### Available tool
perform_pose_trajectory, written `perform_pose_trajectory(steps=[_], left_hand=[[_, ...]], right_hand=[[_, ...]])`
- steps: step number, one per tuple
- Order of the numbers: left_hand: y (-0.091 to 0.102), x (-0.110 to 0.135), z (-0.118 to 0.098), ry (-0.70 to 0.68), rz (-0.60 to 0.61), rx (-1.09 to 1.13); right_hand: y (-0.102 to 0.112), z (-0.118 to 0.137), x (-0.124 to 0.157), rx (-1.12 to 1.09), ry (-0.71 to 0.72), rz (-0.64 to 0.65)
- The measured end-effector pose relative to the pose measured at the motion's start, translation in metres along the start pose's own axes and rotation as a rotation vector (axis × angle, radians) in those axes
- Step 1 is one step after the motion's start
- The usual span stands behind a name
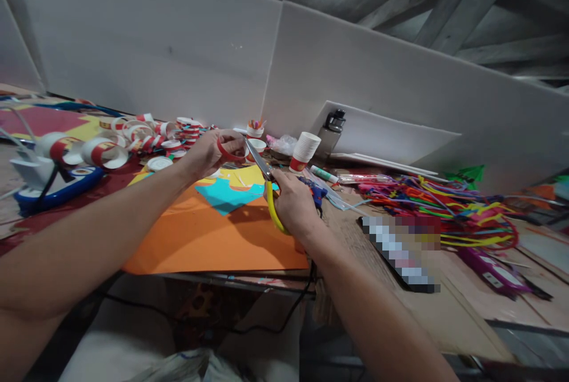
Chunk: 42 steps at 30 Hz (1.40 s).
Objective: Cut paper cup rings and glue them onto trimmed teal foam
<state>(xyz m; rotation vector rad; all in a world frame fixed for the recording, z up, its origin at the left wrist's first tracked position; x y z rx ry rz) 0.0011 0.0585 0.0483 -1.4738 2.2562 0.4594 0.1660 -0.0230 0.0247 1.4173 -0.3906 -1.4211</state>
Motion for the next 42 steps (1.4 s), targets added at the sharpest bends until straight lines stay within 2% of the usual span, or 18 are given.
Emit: perform_pose_trajectory(steps=[3, 6, 11, 15, 20, 26, 31, 33, 37, 40, 42], left_hand=[[0.006, -0.001, 0.004, 0.048, -0.093, 0.032], [0.010, 0.000, 0.004, 0.023, -0.159, 0.044], [0.005, 0.001, 0.001, -0.060, -0.087, 0.016], [0.001, 0.002, 0.003, -0.022, -0.035, -0.002], [0.003, 0.000, 0.004, 0.008, -0.041, 0.021], [0.000, 0.000, -0.002, -0.055, 0.033, -0.003], [-0.001, 0.001, -0.001, -0.020, 0.041, -0.021], [0.003, -0.001, 0.002, -0.001, 0.008, 0.010], [0.015, -0.002, 0.004, -0.022, -0.151, 0.055], [0.015, -0.002, 0.001, -0.063, -0.151, 0.049], [0.012, -0.001, 0.001, -0.042, -0.120, 0.041]], right_hand=[[0.000, -0.001, 0.000, -0.007, -0.017, 0.012], [0.000, -0.001, 0.000, -0.003, -0.032, 0.022], [0.001, 0.000, 0.002, 0.043, -0.052, 0.035], [0.002, 0.000, 0.002, 0.082, -0.058, 0.030], [0.001, 0.002, 0.001, 0.078, -0.037, 0.037], [0.002, 0.002, 0.002, 0.065, -0.019, 0.046], [0.002, 0.002, 0.002, 0.043, -0.020, 0.050], [0.002, 0.001, 0.001, 0.033, -0.026, 0.046], [0.001, 0.000, 0.001, 0.012, -0.027, 0.039], [0.001, 0.000, 0.002, 0.019, -0.035, 0.041], [0.002, 0.001, 0.002, 0.038, -0.049, 0.048]])
Point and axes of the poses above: each hand's wrist, its own x-axis away from the middle knuckle, its own y-axis out of the back of the hand, z = x × y, the point moved 6 cm from there along -x, towards the middle knuckle, and after that the axes turned 10 degrees about -x, right-handed, at the moved point
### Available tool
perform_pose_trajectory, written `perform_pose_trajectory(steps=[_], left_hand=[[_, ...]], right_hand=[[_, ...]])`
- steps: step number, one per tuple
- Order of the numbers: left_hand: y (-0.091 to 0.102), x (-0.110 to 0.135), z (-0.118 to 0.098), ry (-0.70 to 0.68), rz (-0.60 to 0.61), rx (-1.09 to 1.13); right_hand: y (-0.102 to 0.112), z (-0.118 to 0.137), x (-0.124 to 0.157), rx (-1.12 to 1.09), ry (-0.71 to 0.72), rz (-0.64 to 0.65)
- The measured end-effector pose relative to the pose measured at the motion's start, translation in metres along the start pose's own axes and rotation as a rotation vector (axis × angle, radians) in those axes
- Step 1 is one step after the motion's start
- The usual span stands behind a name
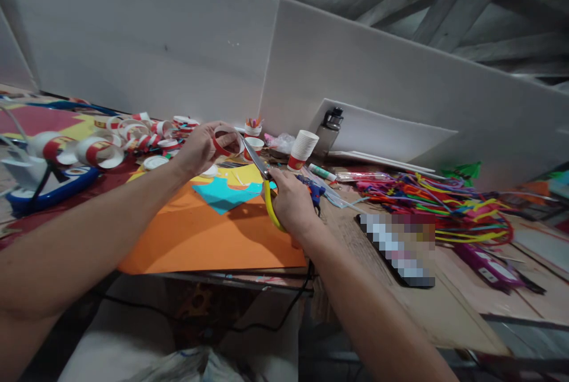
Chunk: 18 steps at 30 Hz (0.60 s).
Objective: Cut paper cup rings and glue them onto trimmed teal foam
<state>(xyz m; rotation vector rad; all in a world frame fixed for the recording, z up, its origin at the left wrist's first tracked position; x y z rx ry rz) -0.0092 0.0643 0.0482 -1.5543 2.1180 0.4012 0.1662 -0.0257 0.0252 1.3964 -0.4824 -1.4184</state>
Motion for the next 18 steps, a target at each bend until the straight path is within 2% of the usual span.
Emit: perform_pose_trajectory(steps=[5, 10, 18], left_hand=[[-0.0079, 0.0038, 0.0030, 0.085, 0.042, -0.002], [-0.0067, 0.0026, 0.0018, 0.056, 0.040, 0.014], [-0.0085, 0.0011, -0.0005, 0.010, 0.126, -0.004]], right_hand=[[0.0010, 0.0007, 0.0007, 0.044, -0.018, 0.007], [0.0003, 0.0011, 0.0004, 0.041, 0.015, -0.005], [0.0016, 0.0010, 0.0002, 0.028, 0.047, -0.014]])
Point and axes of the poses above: each hand's wrist, its own x-axis away from the middle knuckle, its own y-axis out of the back of the hand, z = x × y, the point moved 6 cm from there along -x, towards the middle knuckle, and after that the axes turned 10 degrees about -x, right-handed, at the moved point
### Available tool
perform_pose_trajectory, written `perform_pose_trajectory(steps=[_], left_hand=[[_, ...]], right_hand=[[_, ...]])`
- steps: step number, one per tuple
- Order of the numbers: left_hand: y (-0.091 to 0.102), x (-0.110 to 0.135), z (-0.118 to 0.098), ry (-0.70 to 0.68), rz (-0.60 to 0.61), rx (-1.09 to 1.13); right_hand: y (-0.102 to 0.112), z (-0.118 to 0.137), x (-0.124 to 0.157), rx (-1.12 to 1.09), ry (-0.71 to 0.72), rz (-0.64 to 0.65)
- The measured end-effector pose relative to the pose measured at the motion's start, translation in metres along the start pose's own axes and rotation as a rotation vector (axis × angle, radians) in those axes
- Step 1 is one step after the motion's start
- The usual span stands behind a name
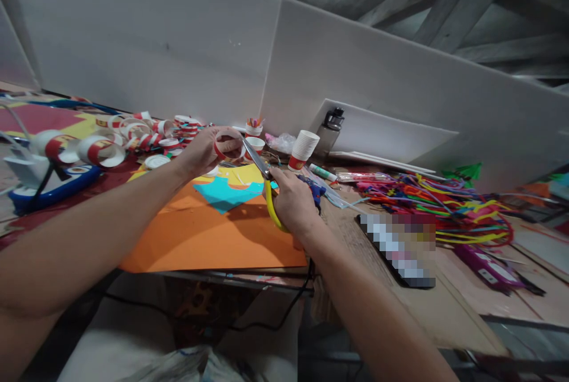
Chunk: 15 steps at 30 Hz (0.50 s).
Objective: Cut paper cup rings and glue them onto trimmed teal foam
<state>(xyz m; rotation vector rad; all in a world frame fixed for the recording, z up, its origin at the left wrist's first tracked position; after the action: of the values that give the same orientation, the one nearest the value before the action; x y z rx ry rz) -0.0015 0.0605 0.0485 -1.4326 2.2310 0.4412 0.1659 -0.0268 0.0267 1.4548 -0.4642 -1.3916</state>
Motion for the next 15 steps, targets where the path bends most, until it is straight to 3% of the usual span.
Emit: perform_pose_trajectory(steps=[5, 11, 15], left_hand=[[0.001, -0.002, 0.003, 0.000, 0.040, -0.021], [0.015, -0.001, 0.008, 0.052, -0.145, -0.006], [0.007, 0.001, 0.007, 0.081, -0.078, -0.016]], right_hand=[[0.000, -0.001, 0.000, -0.019, -0.003, -0.005], [0.000, -0.002, -0.001, -0.028, -0.028, 0.009], [0.001, -0.001, 0.000, 0.025, -0.059, 0.033]])
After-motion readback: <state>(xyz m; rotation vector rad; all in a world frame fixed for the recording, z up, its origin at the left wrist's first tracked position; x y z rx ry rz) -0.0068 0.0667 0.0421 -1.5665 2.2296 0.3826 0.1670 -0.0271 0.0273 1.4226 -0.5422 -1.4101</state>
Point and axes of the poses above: each hand's wrist, its own x-axis away from the middle knuckle, its own y-axis out of the back of the hand, z = x × y, the point moved 6 cm from there along -x, towards the middle knuckle, and after that the axes turned 10 degrees about -x, right-handed, at the moved point
